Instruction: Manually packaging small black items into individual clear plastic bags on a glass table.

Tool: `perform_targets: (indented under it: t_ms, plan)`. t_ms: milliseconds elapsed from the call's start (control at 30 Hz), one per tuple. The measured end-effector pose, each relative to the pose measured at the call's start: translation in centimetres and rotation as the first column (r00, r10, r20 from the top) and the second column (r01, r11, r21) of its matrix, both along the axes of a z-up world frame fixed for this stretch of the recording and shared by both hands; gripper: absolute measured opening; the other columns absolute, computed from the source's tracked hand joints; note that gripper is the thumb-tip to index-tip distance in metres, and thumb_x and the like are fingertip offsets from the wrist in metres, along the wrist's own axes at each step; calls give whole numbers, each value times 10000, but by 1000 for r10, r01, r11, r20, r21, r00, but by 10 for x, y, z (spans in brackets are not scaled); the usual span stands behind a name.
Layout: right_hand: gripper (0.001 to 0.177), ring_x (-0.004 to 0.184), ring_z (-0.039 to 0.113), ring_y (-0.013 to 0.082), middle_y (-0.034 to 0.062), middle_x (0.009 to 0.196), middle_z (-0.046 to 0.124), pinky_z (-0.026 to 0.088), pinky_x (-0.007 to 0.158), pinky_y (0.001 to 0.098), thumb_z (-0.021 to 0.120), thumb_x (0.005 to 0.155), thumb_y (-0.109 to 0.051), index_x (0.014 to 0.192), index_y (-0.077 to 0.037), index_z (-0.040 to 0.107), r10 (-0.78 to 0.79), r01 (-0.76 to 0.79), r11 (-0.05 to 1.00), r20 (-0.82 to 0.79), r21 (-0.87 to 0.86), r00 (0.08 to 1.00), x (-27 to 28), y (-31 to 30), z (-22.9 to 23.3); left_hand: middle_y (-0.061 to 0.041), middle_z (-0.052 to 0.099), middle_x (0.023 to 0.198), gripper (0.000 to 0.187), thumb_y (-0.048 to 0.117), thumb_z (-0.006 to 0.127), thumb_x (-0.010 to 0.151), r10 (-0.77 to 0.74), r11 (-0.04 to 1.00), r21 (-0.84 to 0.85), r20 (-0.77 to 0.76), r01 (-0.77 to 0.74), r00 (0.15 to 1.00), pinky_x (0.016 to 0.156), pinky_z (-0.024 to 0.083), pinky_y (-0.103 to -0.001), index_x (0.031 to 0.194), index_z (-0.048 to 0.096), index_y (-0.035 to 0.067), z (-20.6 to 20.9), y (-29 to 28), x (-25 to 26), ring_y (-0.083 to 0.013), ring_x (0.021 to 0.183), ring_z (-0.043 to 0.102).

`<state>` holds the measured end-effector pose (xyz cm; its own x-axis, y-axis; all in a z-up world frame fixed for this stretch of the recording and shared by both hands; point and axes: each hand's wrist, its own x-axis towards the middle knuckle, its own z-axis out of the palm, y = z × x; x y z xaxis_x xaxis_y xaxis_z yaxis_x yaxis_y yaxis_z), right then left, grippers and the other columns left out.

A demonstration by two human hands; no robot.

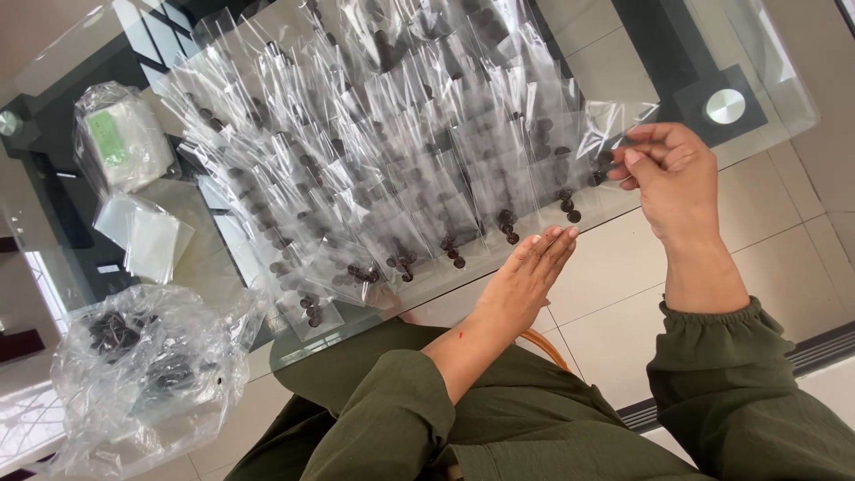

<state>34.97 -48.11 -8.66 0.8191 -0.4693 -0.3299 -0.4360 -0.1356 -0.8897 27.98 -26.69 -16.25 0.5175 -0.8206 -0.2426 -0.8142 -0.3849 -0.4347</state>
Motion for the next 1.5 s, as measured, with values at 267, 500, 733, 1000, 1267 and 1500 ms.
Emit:
perform_targets:
  t_ms: [267,500,733,1000,1267,1500]
  plan:
    - [156,832,670,119,18,905,705,541,815,248,681,974,-77,1119,-109,730,212,-247,958,-221,-144,952,10,5,8,-59,-55,1744,1017,783,382,961,-48,998,-29,-5,47,999,1287,-39,-525,1687,15,172,3,1,13,-303,1599,-51]
    - [150,906,719,224,181,1016,708,586,713,277,607,1103,-38,1176,-19,737,263,-262,938,-28,-227,964,-5,5,-16,-105,33,1748,1165,686,710,886,-22,979,-201,-239,-27,971,1337,2,-434,1669,81,96,22,4,21,-253,1619,28]
    - [242,1041,669,341,193,1085,648,565,847,425,602,1159,-149,1338,-22,704,307,-302,804,-77,-512,949,-25,-6,-37,-92,30,1749,1185,733,723,842,-16,966,-256,-231,-45,973,1336,-4,-467,1673,122,138,26,7,21,-254,1619,20]
    - [297,932,546,140,29,1112,620,482,911,281,637,1095,-76,1385,-12,625,216,-120,900,189,-420,958,-26,42,4,-124,189,1718,1061,733,791,874,23,877,-467,-189,-110,982,1283,198,-532,1649,307,193,70,83,-11,-280,1607,185]
    - [255,969,650,171,74,1050,664,530,889,296,680,988,-113,1238,-65,705,689,-591,724,335,-355,643,49,293,-3,-118,470,1581,464,323,637,996,576,404,-667,-346,-626,741,1185,303,-583,1427,578,161,61,309,-167,-363,1492,408]
    - [248,925,626,316,125,1027,666,484,721,453,542,1061,-257,1068,-65,699,905,-824,382,-13,-419,426,151,536,-61,-55,524,1562,506,365,620,937,882,-151,-604,-440,-782,169,1188,308,-579,1397,601,155,12,354,-275,-372,1522,379]
